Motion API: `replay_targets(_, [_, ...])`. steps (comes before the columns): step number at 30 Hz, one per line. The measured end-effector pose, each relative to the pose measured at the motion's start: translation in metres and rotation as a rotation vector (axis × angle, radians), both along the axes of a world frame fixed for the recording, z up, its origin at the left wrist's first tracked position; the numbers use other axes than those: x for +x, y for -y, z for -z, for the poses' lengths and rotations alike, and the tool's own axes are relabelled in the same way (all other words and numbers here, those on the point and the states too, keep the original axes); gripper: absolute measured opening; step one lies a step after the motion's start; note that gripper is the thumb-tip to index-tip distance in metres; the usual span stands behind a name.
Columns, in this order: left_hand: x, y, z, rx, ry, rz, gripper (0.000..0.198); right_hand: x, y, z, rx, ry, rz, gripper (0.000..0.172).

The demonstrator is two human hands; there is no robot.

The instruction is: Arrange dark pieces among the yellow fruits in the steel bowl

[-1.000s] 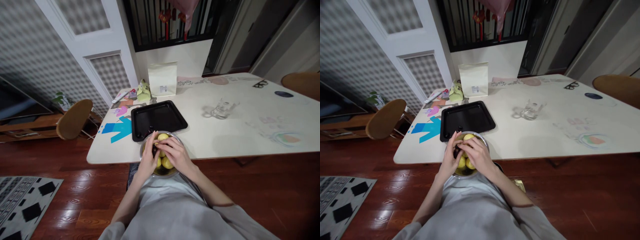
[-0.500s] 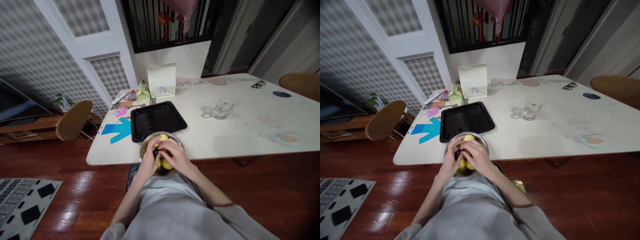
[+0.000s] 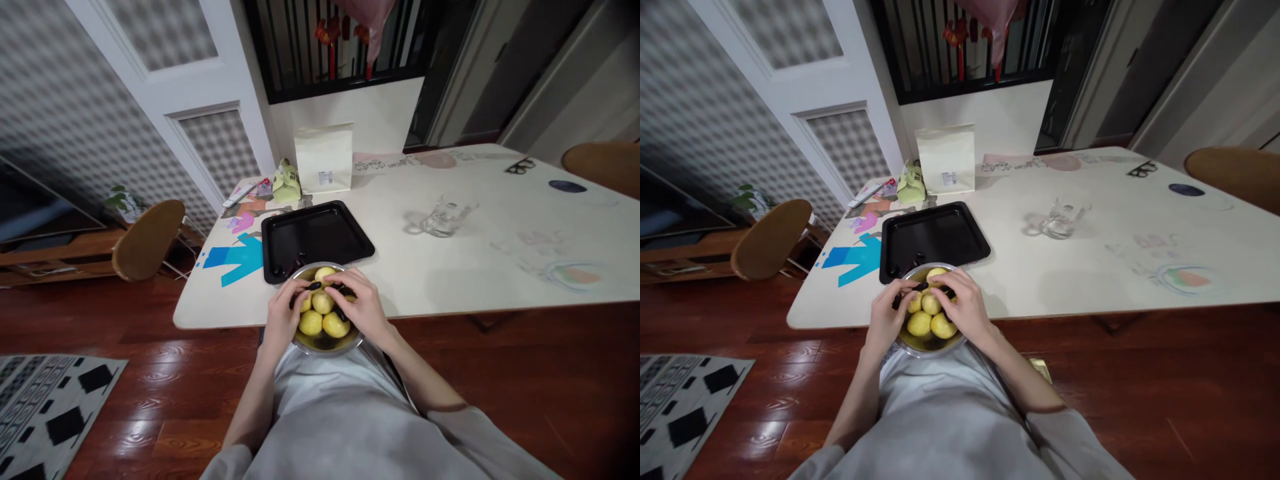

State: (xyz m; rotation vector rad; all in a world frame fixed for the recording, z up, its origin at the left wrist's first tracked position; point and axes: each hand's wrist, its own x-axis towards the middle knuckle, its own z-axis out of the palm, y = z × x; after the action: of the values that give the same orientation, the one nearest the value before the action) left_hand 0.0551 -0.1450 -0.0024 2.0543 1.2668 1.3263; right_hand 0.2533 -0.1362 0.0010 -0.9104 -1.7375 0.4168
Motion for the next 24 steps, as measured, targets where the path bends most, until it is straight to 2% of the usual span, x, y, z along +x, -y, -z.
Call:
replay_targets(3, [-0.006,-0.004,0.002,-0.02,-0.047,-0.077,0.011,0.005,-0.001,-0.001,0.011,0.008,0.056,0.011])
replay_targets(8, [-0.008,-0.007,0.008,-0.059,-0.158,-0.015,0.017,0.008,-0.001,-0.001,0.026,0.037,0.044,0.014])
replay_targets(15, [0.001,-0.007,0.011,-0.082,-0.14,-0.073,0.016,0.004,-0.002,0.005,0.041,0.046,0.037,0.012])
replay_targets(24, [0.0,-0.009,0.009,-0.119,-0.201,-0.03,0.021,0.005,-0.001,0.005,0.033,0.059,0.031,0.013])
